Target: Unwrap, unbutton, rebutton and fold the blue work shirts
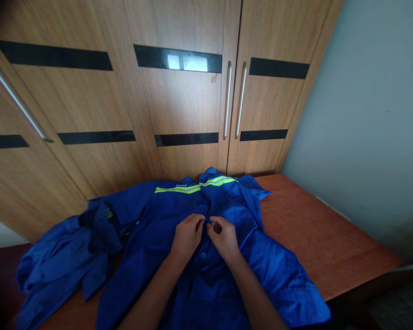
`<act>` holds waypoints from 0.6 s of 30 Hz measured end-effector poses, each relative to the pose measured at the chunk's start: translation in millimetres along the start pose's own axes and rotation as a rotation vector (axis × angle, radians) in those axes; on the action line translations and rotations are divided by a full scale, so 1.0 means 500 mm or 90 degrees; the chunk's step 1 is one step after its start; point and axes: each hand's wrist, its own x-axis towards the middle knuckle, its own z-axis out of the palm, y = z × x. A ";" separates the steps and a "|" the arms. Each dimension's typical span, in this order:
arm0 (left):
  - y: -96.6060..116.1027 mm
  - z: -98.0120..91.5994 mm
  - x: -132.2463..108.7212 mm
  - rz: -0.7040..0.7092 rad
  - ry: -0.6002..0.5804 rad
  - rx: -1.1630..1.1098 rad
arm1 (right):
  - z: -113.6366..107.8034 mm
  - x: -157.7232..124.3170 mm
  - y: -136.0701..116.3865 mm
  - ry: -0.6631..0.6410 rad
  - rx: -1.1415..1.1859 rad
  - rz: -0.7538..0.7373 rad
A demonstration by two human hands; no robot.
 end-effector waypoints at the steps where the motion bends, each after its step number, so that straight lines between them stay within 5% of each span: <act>1: 0.001 -0.001 0.000 0.000 -0.003 0.007 | 0.001 0.000 0.000 -0.007 0.014 0.014; 8: -0.001 0.003 0.003 -0.001 -0.001 -0.024 | 0.005 0.001 -0.004 -0.063 0.146 0.065; 18: -0.016 0.023 0.007 -0.110 0.017 -0.323 | 0.004 -0.005 -0.018 -0.143 0.173 0.033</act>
